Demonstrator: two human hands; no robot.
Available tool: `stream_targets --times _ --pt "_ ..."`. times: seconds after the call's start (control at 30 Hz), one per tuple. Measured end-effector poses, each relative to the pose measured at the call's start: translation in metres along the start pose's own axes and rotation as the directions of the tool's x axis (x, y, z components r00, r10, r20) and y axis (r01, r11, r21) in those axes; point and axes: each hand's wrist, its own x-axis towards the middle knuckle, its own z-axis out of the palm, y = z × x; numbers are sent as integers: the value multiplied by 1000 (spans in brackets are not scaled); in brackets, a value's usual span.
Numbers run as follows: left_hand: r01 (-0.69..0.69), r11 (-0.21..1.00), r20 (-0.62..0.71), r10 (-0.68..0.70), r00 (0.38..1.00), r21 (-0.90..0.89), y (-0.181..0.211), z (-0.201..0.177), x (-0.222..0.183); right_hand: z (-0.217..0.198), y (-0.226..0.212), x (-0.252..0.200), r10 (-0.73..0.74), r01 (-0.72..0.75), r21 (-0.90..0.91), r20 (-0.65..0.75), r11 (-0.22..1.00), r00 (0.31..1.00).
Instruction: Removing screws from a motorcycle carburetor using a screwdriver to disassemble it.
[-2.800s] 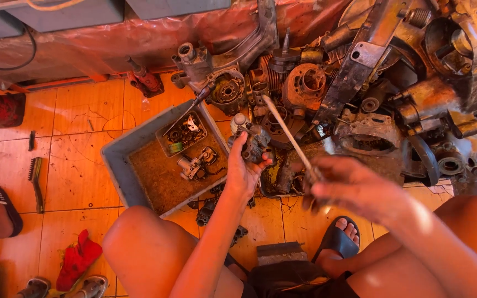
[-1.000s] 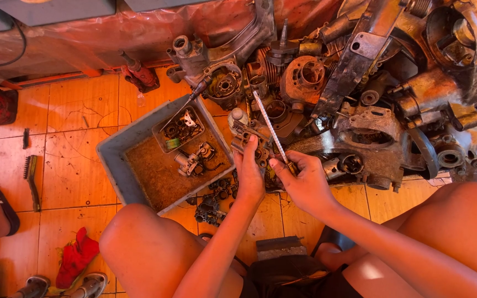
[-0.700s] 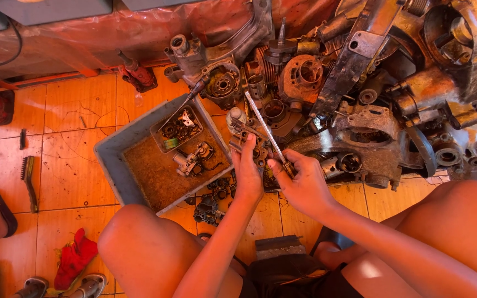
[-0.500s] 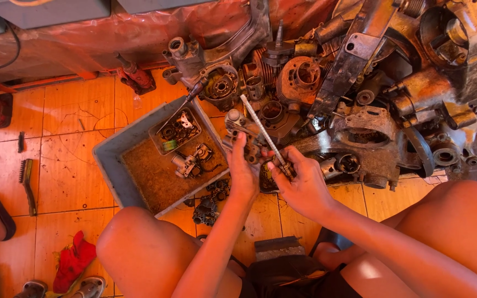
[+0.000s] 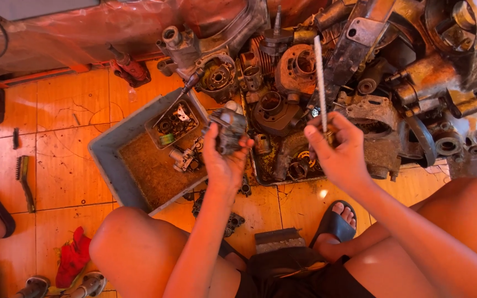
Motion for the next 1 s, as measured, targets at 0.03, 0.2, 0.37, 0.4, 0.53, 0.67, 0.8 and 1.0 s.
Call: stream_targets --times 0.03,0.2,0.37,0.4,0.53,0.67,0.8,1.0 --pt "7 1000 0 -7 1000 1 4 0 0 -4 3 0 5 -5 -2 -5 1000 1000" --pt "-118 991 4 119 993 -62 29 -8 6 -11 21 5 -119 123 64 -70 990 990" --pt "-159 987 41 157 987 33 47 -14 1 -12 51 12 -24 27 -20 135 999 991" --pt "-149 987 36 147 988 54 49 -19 4 -11 57 13 44 -33 -68 163 997 986" --pt "-115 992 44 112 993 60 51 -21 1 -5 77 9 103 -97 -43 182 994 978" --pt "-87 992 71 81 994 90 49 -34 8 9 100 -7 289 -273 -103 214 956 933" --pt "-9 999 98 4 995 47 49 -52 14 32 180 -39 401 -90 -505 550 858 732" --pt "17 999 162 -23 987 38 50 -47 19 81 340 -94 556 252 -723 667 643 496"
